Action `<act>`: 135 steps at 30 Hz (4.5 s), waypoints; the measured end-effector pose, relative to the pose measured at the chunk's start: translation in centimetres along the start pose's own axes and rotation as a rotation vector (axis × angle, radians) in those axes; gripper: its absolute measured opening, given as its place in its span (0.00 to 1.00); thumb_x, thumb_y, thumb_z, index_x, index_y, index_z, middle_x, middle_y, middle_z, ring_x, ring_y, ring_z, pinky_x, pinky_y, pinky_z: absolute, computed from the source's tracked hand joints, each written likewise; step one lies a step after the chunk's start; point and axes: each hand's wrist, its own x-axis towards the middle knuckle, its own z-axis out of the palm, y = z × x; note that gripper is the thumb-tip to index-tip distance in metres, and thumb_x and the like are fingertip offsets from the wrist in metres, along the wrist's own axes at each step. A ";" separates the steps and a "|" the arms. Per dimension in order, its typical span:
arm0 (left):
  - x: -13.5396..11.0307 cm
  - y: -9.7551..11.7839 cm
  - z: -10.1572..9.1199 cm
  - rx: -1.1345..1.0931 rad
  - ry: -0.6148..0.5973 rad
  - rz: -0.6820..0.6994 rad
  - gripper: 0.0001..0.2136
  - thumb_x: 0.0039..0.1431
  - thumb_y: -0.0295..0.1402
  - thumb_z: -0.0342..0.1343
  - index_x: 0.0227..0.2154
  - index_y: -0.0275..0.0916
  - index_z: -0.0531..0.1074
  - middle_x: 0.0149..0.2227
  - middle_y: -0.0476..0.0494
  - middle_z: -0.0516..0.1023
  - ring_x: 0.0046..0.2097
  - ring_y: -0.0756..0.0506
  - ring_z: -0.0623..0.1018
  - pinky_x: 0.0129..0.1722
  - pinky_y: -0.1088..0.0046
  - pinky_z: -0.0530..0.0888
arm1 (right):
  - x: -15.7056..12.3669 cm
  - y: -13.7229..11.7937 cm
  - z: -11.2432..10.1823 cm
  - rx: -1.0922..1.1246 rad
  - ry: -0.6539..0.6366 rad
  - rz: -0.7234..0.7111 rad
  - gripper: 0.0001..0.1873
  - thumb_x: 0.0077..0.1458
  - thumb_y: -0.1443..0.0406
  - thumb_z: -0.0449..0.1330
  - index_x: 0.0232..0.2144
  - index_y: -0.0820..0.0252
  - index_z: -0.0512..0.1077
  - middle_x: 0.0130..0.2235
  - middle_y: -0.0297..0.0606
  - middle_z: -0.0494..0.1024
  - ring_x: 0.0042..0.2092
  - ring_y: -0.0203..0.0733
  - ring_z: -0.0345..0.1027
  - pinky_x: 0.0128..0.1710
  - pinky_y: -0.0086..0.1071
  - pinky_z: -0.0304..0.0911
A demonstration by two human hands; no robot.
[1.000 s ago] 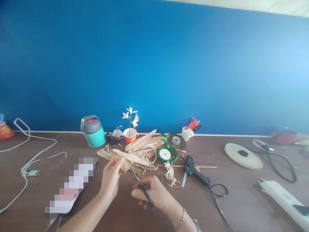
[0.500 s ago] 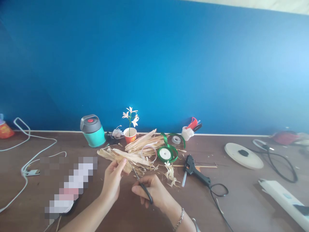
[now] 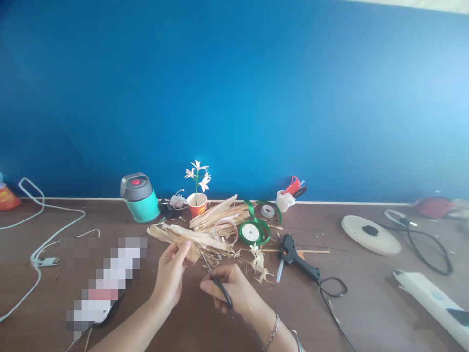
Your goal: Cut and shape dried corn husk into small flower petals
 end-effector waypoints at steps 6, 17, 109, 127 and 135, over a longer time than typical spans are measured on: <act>0.0 0.1 0.0 -0.026 -0.006 -0.018 0.18 0.41 0.43 0.66 0.18 0.37 0.65 0.17 0.54 0.66 0.22 0.53 0.65 0.23 0.78 0.65 | -0.1 -0.2 0.0 -0.040 0.004 -0.006 0.23 0.43 0.48 0.64 0.27 0.65 0.73 0.12 0.25 0.64 0.13 0.26 0.50 0.13 0.22 0.45; 0.1 0.1 -0.1 -0.010 -0.002 -0.058 0.18 0.40 0.44 0.67 0.18 0.37 0.66 0.17 0.54 0.66 0.22 0.53 0.65 0.24 0.78 0.65 | 0.0 0.0 -0.1 -0.079 0.008 0.012 0.22 0.44 0.49 0.64 0.26 0.64 0.73 0.12 0.25 0.63 0.13 0.26 0.50 0.13 0.22 0.44; 2.1 0.6 -1.2 0.250 -0.236 -0.021 0.18 0.44 0.48 0.63 0.19 0.34 0.73 0.14 0.52 0.67 0.18 0.53 0.65 0.18 0.80 0.64 | -0.3 -0.1 -2.2 -0.279 -0.053 0.010 0.09 0.50 0.62 0.61 0.26 0.64 0.74 0.15 0.26 0.63 0.16 0.27 0.51 0.14 0.22 0.46; 2.3 0.4 -1.3 0.239 -0.097 0.036 0.16 0.46 0.46 0.62 0.22 0.35 0.73 0.17 0.52 0.70 0.20 0.53 0.66 0.19 0.80 0.63 | -0.2 0.3 -2.3 -0.230 -0.106 0.104 0.12 0.47 0.60 0.62 0.31 0.65 0.74 0.17 0.28 0.71 0.16 0.27 0.60 0.15 0.20 0.56; 2.0 0.3 -1.2 0.221 -0.058 0.062 0.17 0.46 0.47 0.63 0.22 0.35 0.72 0.17 0.52 0.70 0.20 0.52 0.67 0.19 0.79 0.64 | -0.6 -0.5 -1.7 -0.256 -0.095 0.099 0.09 0.46 0.63 0.62 0.30 0.65 0.74 0.18 0.27 0.70 0.16 0.26 0.59 0.14 0.19 0.53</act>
